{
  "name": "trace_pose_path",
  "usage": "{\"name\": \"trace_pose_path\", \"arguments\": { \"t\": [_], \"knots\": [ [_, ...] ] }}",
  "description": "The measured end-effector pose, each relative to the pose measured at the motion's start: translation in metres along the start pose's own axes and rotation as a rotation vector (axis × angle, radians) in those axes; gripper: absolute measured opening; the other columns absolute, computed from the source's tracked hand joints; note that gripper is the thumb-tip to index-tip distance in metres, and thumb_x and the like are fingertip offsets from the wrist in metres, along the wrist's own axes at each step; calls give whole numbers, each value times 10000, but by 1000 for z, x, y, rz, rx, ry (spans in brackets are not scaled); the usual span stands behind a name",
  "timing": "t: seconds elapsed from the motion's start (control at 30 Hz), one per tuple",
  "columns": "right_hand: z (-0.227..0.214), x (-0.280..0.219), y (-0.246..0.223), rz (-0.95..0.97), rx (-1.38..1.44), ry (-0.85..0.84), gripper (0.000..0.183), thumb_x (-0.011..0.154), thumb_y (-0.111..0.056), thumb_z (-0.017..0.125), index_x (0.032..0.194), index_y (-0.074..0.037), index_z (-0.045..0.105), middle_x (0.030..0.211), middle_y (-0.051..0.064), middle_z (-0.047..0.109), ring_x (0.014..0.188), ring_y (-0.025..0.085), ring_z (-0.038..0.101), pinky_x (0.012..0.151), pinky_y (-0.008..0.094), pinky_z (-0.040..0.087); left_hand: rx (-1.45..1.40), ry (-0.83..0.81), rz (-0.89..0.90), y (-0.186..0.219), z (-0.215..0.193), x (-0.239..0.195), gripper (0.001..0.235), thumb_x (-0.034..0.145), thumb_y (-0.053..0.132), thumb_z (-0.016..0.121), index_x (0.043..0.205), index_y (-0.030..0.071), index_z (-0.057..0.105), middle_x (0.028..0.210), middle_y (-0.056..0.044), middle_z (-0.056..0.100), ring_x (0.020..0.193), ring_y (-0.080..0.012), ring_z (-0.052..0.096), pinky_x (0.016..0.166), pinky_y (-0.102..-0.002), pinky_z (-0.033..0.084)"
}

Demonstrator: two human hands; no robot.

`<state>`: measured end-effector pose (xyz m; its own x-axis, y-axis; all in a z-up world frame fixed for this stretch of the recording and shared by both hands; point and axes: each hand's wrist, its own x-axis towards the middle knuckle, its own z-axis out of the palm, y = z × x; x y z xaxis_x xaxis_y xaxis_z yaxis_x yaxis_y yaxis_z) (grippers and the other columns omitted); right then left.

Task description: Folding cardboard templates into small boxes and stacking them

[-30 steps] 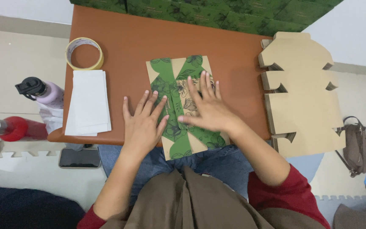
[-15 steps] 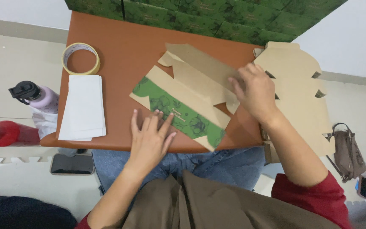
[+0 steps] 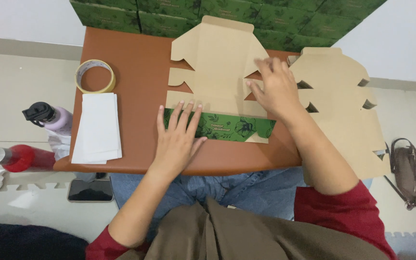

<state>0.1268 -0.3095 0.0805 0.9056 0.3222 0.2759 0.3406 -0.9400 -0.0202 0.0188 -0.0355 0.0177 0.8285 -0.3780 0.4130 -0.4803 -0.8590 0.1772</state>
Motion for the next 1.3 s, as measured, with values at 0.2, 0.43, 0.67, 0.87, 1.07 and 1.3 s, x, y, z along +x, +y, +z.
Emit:
{"name": "trace_pose_path", "arguments": {
  "t": [0.2, 0.43, 0.67, 0.87, 1.07, 1.3],
  "knots": [
    [-44, -97, -9, 42, 131, -288, 399, 907, -324, 729, 1263, -144, 712, 1180, 173, 652, 1036, 386, 654, 927, 463, 509, 11, 255, 103, -7, 12, -6, 278, 992, 183, 646, 1269, 162, 659, 1072, -25, 602, 1109, -203, 584, 1141, -677, 228],
    [-14, -178, -22, 282, 440, 23, 235, 928, -53, 677, 1073, -211, 773, 1045, 34, 688, 871, 261, 690, 833, 389, 550, -43, 289, 223, 12, -3, -50, 156, 1001, 153, 605, 1079, 216, 725, 934, 40, 632, 888, -122, 623, 1102, -571, 386],
    [40, -213, -68, 487, 1109, 484, 583, 979, 43, 527, 1506, -19, 283, 1462, 245, 449, 1322, 361, 510, 1108, 494, 438, -86, 211, 289, 35, 8, -66, 169, 974, 227, 652, 1110, 149, 716, 1048, -46, 672, 1051, -208, 647, 1009, -436, 494],
    [40, -226, -92, 131, 679, 291, 515, 1000, -41, 441, 1496, 45, 333, 1500, 274, 440, 1345, 446, 483, 1130, 602, 342, -201, 111, 253, 54, 9, -52, 523, 955, 361, 663, 1383, 71, 583, 1197, -142, 667, 1092, -276, 640, 1010, -445, 467],
    [44, -212, -89, -23, 399, 177, 496, 1025, -205, 361, 1450, 4, 506, 1519, 221, 485, 1423, 357, 446, 1205, 515, 250, -130, 90, 215, 59, 6, -46, 574, 980, 473, 562, 1481, 197, 523, 1201, -145, 625, 952, -294, 617, 902, -412, 465],
    [34, -181, -82, 29, 344, 98, 480, 994, -127, 460, 1442, 39, 495, 1447, 222, 558, 1400, 339, 483, 1219, 511, 205, -36, 79, 213, 60, 26, -46, 499, 933, 584, 521, 1329, 309, 652, 1260, -103, 602, 911, -274, 552, 856, -418, 452]
  ]
}}
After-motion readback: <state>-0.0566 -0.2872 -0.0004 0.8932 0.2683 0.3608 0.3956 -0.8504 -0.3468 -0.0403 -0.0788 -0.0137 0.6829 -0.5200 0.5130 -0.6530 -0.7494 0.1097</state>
